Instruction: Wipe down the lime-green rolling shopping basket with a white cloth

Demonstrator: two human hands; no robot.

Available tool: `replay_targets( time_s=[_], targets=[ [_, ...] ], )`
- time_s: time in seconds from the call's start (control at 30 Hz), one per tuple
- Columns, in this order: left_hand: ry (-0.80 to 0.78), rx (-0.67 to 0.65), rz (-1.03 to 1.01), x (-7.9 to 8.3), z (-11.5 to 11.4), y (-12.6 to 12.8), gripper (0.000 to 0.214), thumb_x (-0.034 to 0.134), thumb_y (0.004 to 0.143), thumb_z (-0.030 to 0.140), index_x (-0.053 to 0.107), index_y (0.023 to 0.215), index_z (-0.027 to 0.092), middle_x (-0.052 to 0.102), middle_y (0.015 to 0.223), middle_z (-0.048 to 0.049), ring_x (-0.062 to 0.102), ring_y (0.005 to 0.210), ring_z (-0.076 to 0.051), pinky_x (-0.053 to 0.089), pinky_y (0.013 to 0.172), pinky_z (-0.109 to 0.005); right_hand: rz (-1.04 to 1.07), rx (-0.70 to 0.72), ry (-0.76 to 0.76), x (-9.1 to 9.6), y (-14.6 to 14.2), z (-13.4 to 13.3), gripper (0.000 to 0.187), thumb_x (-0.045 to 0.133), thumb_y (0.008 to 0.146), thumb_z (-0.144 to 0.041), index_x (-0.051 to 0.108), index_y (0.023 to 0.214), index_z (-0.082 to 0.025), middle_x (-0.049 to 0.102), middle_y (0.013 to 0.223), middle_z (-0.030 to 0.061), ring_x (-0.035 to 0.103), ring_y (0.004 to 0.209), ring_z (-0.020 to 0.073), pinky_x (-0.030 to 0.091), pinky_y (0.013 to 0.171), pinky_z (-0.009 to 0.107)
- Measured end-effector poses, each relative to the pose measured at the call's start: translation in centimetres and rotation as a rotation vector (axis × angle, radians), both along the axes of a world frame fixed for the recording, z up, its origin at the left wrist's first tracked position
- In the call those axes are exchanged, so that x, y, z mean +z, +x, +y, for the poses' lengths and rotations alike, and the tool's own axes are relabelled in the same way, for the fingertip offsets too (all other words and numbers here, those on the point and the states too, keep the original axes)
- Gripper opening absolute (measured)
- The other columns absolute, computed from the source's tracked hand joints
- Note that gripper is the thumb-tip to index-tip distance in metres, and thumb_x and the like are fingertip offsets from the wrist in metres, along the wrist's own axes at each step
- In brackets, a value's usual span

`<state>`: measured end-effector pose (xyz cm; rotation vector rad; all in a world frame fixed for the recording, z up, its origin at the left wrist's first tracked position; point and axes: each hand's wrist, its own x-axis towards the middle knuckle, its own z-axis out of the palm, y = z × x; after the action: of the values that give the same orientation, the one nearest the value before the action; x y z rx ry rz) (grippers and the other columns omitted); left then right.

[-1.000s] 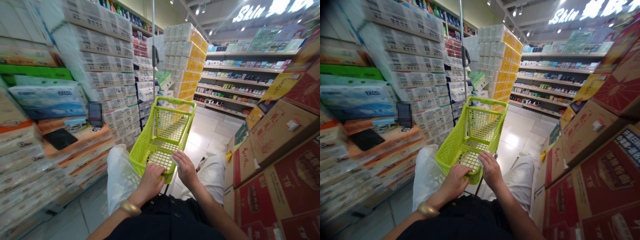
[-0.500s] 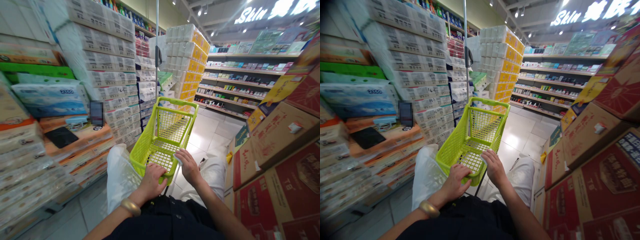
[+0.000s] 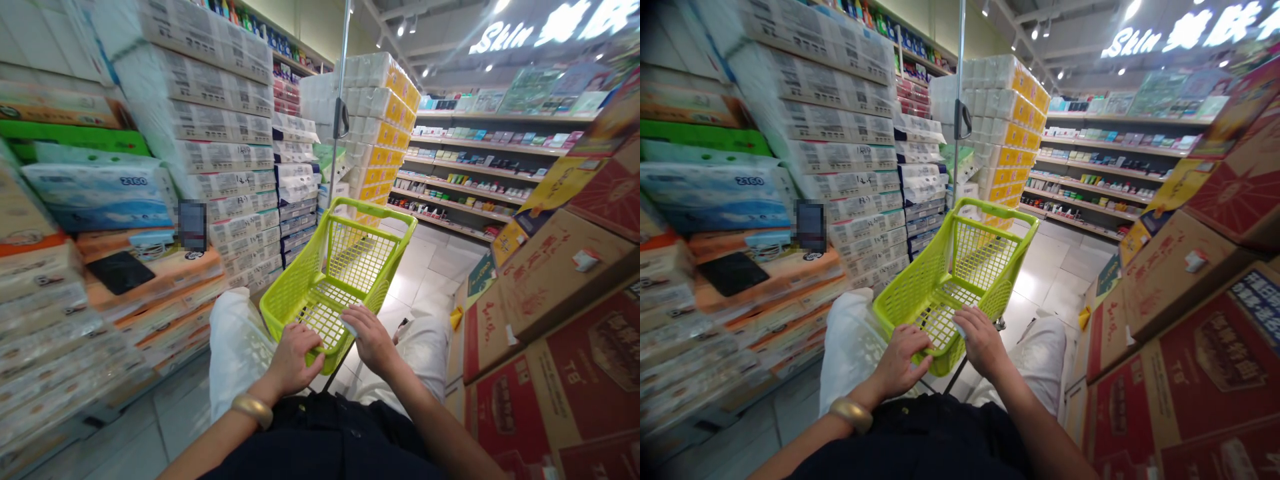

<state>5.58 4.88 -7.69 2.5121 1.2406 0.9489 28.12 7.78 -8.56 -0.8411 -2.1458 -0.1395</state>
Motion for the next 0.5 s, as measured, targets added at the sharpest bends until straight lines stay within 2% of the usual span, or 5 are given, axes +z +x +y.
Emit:
replay_targets(
  time_s=[0.1, 0.3, 0.43, 0.5],
  targets=[
    [0.009, -0.001, -0.001, -0.2, 0.2, 0.1, 0.014, 0.051, 0.082, 0.031, 0.058, 0.075, 0.021, 0.064, 0.074, -0.0017, 0.054, 0.078, -0.021, 0.037, 0.085, -0.042, 0.026, -0.034, 0.009, 0.2, 0.0, -0.1, 0.054, 0.044, 0.077, 0.001, 0.062, 0.125, -0.017, 0.069, 0.120, 0.0115, 0.059, 0.122, 0.0254, 0.049, 0.106, 0.051],
    [0.026, -0.033, -0.037, -0.4, 0.6, -0.2, 0.014, 0.051, 0.082, 0.030, 0.059, 0.074, 0.022, 0.063, 0.073, -0.0014, 0.054, 0.080, -0.021, 0.037, 0.084, -0.040, 0.003, 0.068, 0.036, -0.1, -1.1, -2.3, 0.055, 0.047, 0.076, -0.004, 0.059, 0.129, -0.017, 0.065, 0.128, 0.0130, 0.058, 0.122, 0.0256, 0.051, 0.104, 0.048],
    [0.032, -0.049, -0.060, -0.4, 0.7, -0.5, 0.013, 0.053, 0.081, 0.029, 0.060, 0.073, 0.021, 0.064, 0.072, -0.0003, 0.055, 0.079, -0.020, 0.037, 0.084, -0.040, -0.064, 0.110, 0.032, 0.3, -0.1, -1.5, 0.053, 0.044, 0.083, -0.003, 0.056, 0.132, -0.020, 0.067, 0.125, 0.0102, 0.059, 0.121, 0.0229, 0.051, 0.103, 0.045],
    [0.030, -0.050, -0.068, -0.4, 0.8, -0.6, 0.012, 0.053, 0.080, 0.028, 0.060, 0.072, 0.022, 0.064, 0.072, 0.0002, 0.055, 0.080, -0.020, 0.037, 0.084, -0.039, -0.037, 0.060, 0.036, 0.5, 0.6, -0.7, 0.050, 0.042, 0.086, -0.002, 0.057, 0.131, -0.021, 0.070, 0.119, 0.0097, 0.061, 0.118, 0.0221, 0.052, 0.101, 0.044]
  ],
)
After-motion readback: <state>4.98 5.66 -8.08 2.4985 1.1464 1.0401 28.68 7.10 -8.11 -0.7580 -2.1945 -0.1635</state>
